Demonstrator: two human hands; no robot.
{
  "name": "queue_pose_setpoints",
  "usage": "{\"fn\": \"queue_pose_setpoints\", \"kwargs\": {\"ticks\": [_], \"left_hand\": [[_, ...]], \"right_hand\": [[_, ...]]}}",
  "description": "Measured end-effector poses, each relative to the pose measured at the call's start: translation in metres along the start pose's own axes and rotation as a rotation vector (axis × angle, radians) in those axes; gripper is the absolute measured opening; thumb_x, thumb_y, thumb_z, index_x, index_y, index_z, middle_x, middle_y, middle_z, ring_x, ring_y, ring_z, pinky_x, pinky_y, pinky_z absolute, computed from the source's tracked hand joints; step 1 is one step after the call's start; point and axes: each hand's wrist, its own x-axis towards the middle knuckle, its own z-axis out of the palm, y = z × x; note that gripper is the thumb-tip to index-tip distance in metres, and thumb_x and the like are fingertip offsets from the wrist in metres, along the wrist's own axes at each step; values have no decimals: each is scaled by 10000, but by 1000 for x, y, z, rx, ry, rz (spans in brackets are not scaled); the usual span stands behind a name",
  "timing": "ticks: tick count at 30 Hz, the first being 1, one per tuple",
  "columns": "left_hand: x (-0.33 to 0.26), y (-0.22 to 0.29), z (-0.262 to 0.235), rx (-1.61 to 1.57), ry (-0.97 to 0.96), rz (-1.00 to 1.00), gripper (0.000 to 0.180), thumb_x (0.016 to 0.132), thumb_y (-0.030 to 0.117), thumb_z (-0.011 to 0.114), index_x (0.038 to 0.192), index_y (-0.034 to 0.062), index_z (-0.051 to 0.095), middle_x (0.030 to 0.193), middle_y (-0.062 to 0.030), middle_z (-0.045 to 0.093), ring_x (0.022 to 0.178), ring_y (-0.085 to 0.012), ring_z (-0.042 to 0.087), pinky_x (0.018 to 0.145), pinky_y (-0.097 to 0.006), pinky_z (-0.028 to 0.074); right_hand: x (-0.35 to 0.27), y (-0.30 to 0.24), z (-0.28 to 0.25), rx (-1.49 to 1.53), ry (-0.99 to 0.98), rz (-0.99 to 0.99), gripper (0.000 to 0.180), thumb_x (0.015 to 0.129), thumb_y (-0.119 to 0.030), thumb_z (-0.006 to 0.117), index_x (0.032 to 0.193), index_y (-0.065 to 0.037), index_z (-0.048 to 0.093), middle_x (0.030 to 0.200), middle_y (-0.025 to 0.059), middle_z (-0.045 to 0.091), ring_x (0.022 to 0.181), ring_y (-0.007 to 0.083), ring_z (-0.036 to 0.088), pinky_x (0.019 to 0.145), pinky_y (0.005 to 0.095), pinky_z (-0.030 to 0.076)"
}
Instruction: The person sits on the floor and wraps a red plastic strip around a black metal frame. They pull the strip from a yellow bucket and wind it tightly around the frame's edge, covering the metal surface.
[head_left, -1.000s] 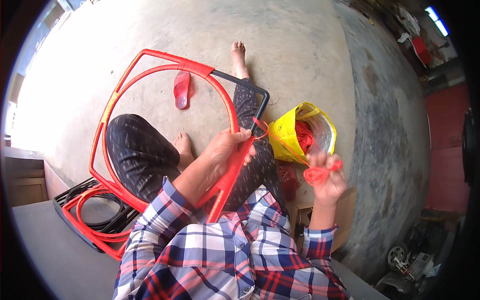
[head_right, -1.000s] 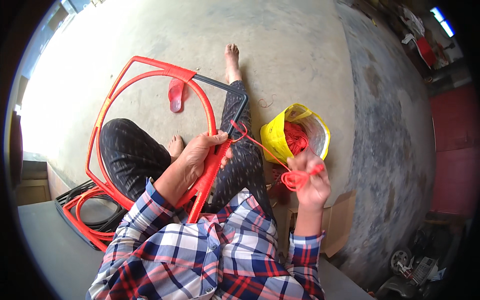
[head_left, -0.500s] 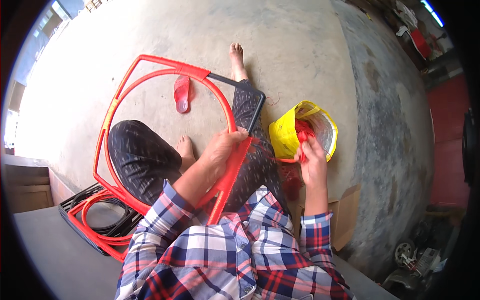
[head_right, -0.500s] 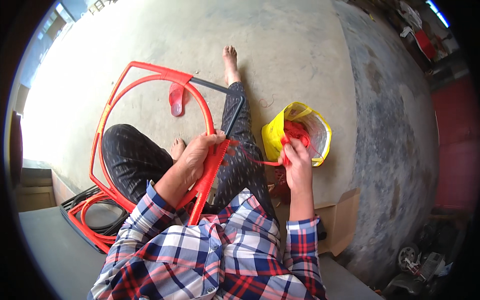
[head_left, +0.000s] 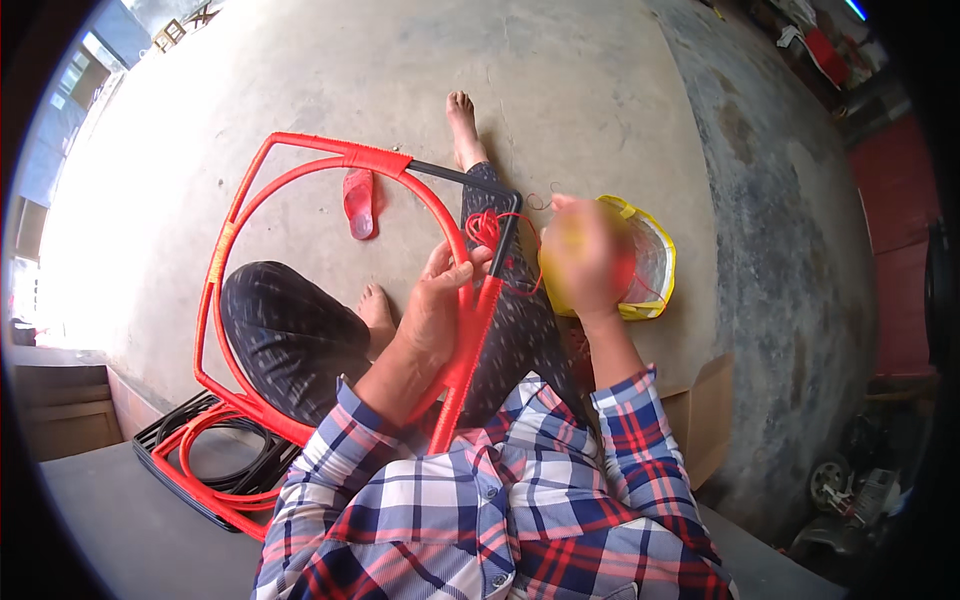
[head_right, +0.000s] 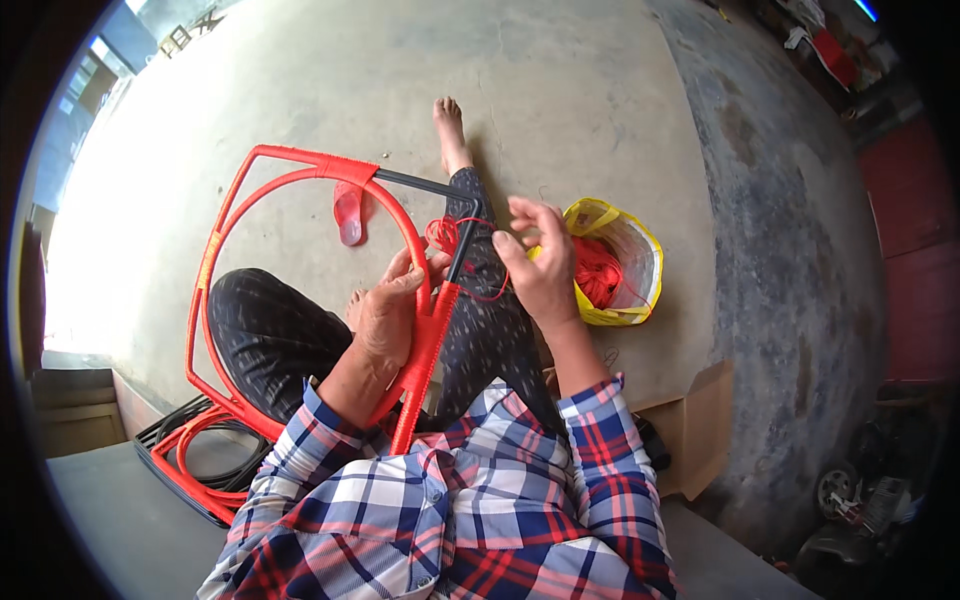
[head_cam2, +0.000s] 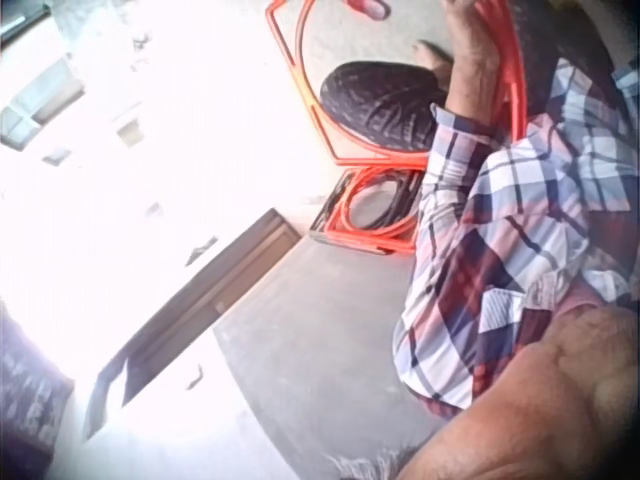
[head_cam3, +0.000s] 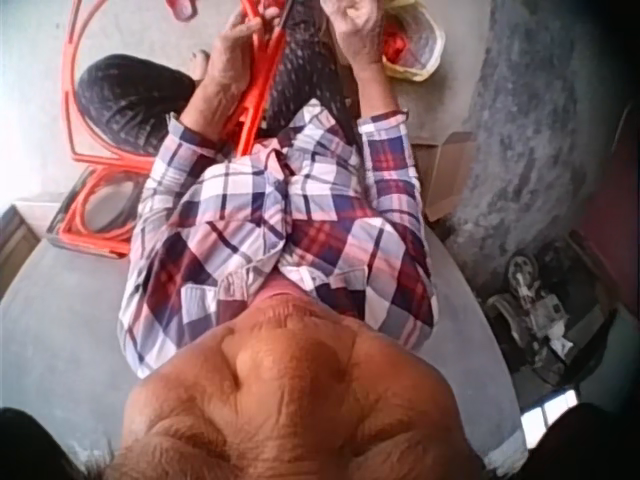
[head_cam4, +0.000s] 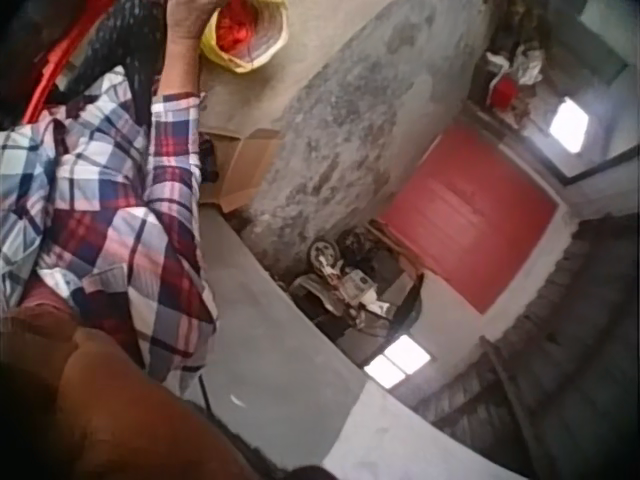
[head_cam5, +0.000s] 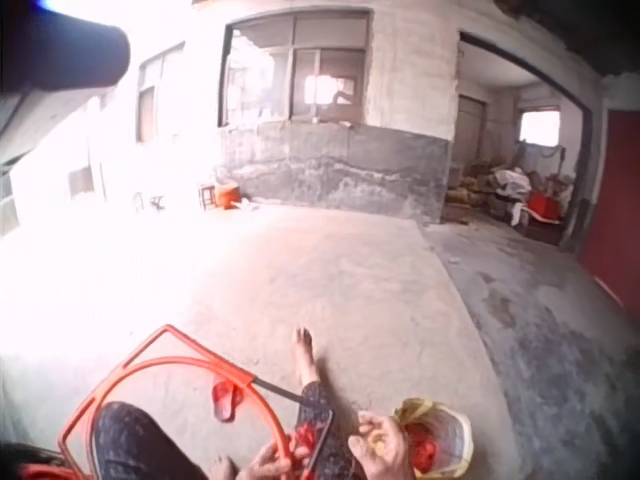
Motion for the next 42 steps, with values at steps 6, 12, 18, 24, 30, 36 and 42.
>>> {"fn": "queue_pose_setpoints", "kwargs": {"ticks": [6,12,18,24,30,36,42], "left_hand": [[-6,10,12,-8,-60,-102,430,875,140,626,1278,47,512,1155,-57,621,1089,-158,581,922,-309,486],[6,-2,-4,147,61,-212,240,950,148,580,1144,8,567,981,-101,681,883,-173,655,779,-279,519],[8,2,-6,264,76,-357,205,994,219,563,999,15,580,782,-117,682,617,-179,637,558,-299,513],[19,0,-14,204,77,-355,197,993,232,569,963,37,567,703,-103,655,535,-181,601,504,-299,501],[15,3,-8,248,109,-378,157,986,197,559,975,40,558,687,-115,645,519,-190,593,487,-295,497],[1,7,9,257,41,-350,152,986,184,550,985,32,556,692,-131,649,517,-199,604,496,-303,516],[-5,8,21,256,41,-359,152,984,182,556,945,36,575,698,-137,655,520,-204,611,493,-301,513]], "right_hand": [[-33,9,5,-348,-211,-130,217,776,-180,794,886,-35,676,869,107,644,796,266,636,708,358,509],[-31,-7,-15,-23,-182,-129,114,780,-86,689,772,-12,603,937,151,658,943,258,642,854,377,491],[-67,-67,-83,1055,-347,207,233,841,-84,663,897,-65,438,734,82,537,616,184,535,664,398,446],[-120,-100,-126,695,-228,304,287,860,-89,716,896,-65,432,713,50,504,592,137,484,581,313,417],[-84,-69,-172,995,372,124,184,890,-86,664,1052,-75,577,736,-17,513,578,67,427,533,255,319],[-80,-40,-38,113,-617,324,32,871,-13,660,894,9,655,833,65,677,763,131,652,683,297,513],[-35,-1,16,383,-189,333,526,879,32,574,1385,-29,440,928,102,681,842,159,661,783,318,533]]}}
